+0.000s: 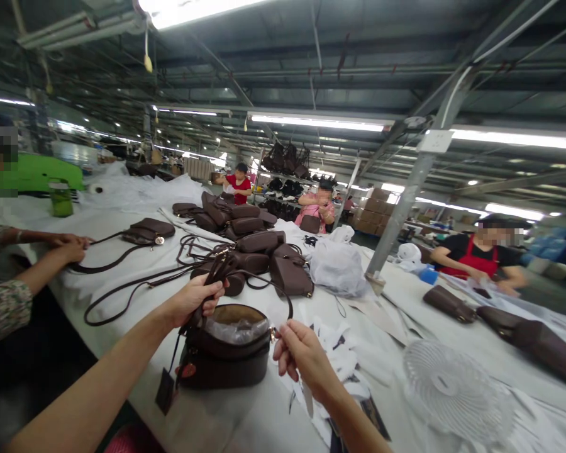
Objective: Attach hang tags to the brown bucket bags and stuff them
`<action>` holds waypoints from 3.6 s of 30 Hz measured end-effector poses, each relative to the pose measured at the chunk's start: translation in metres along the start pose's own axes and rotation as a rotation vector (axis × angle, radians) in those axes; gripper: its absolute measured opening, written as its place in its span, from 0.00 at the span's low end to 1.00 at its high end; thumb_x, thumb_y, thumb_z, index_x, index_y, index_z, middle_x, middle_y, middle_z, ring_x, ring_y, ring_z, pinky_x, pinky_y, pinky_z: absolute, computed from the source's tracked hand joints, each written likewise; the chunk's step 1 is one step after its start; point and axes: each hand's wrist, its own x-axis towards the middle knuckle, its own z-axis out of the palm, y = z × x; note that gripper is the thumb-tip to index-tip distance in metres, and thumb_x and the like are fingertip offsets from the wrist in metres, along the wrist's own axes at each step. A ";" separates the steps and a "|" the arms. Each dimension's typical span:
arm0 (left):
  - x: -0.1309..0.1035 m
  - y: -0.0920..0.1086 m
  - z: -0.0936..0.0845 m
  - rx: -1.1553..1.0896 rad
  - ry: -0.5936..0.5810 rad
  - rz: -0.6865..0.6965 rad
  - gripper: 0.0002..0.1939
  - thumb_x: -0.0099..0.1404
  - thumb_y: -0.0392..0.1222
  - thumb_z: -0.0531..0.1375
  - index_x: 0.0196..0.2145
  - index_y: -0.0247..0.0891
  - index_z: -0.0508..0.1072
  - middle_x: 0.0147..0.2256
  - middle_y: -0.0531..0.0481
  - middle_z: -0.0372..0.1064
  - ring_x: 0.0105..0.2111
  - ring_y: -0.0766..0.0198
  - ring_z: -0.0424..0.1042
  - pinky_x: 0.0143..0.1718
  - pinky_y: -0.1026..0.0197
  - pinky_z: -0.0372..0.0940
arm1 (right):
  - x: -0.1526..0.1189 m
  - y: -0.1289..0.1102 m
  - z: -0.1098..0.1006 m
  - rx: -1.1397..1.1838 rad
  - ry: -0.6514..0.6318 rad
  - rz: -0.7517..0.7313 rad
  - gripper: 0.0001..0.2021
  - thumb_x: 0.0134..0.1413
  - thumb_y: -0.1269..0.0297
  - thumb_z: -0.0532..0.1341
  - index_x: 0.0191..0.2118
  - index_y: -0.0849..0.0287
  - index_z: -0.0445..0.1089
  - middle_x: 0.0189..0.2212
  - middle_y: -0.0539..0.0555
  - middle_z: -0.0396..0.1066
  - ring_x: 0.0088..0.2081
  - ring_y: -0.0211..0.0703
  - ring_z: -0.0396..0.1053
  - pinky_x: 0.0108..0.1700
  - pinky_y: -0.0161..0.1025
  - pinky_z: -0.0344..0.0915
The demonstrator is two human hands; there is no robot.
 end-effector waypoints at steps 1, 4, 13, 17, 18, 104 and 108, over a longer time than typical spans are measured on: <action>0.000 0.000 0.000 0.008 -0.001 0.007 0.13 0.57 0.42 0.64 0.35 0.36 0.65 0.21 0.62 0.56 0.14 0.78 0.51 0.15 0.73 0.49 | 0.002 -0.002 0.005 0.012 -0.009 0.018 0.29 0.42 0.35 0.63 0.31 0.60 0.63 0.19 0.48 0.68 0.14 0.32 0.62 0.12 0.27 0.45; -0.001 -0.001 0.002 0.031 0.001 0.029 0.13 0.56 0.43 0.63 0.34 0.36 0.65 0.21 0.62 0.55 0.14 0.78 0.51 0.14 0.72 0.49 | 0.011 -0.008 0.023 0.037 -0.049 0.061 0.30 0.37 0.34 0.64 0.30 0.60 0.64 0.20 0.49 0.68 0.16 0.34 0.64 0.12 0.27 0.46; 0.000 0.000 0.000 0.071 0.034 0.052 0.12 0.55 0.43 0.61 0.34 0.37 0.64 0.21 0.62 0.56 0.14 0.77 0.50 0.15 0.71 0.49 | 0.038 -0.032 0.054 0.093 -0.077 -0.042 0.27 0.40 0.41 0.66 0.35 0.63 0.74 0.17 0.43 0.54 0.18 0.28 0.44 0.19 0.30 0.39; 0.006 -0.002 0.003 0.158 0.080 0.105 0.09 0.57 0.42 0.58 0.35 0.38 0.63 0.20 0.63 0.53 0.13 0.76 0.48 0.14 0.70 0.46 | 0.062 -0.027 0.061 -0.131 0.040 -0.128 0.26 0.36 0.54 0.65 0.43 0.64 0.74 0.17 0.47 0.64 0.19 0.36 0.57 0.21 0.33 0.51; 0.007 -0.003 0.005 0.219 0.092 0.127 0.08 0.58 0.41 0.57 0.35 0.38 0.64 0.20 0.62 0.53 0.13 0.75 0.48 0.15 0.70 0.47 | 0.068 -0.025 0.065 -0.165 0.073 -0.146 0.26 0.36 0.55 0.64 0.43 0.63 0.75 0.18 0.49 0.67 0.20 0.38 0.59 0.21 0.35 0.53; 0.001 -0.049 0.035 0.973 0.522 0.624 0.08 0.66 0.38 0.50 0.35 0.43 0.68 0.26 0.53 0.70 0.25 0.63 0.69 0.29 0.65 0.56 | 0.081 -0.046 0.068 0.074 -0.144 -0.040 0.17 0.37 0.55 0.67 0.30 0.59 0.62 0.18 0.47 0.65 0.19 0.33 0.64 0.19 0.28 0.59; 0.002 -0.049 0.034 0.994 0.535 0.661 0.08 0.65 0.37 0.48 0.34 0.42 0.67 0.26 0.54 0.69 0.25 0.64 0.68 0.28 0.66 0.55 | 0.083 -0.050 0.065 0.140 -0.173 0.008 0.19 0.45 0.54 0.63 0.41 0.58 0.60 0.23 0.47 0.67 0.22 0.36 0.69 0.25 0.33 0.67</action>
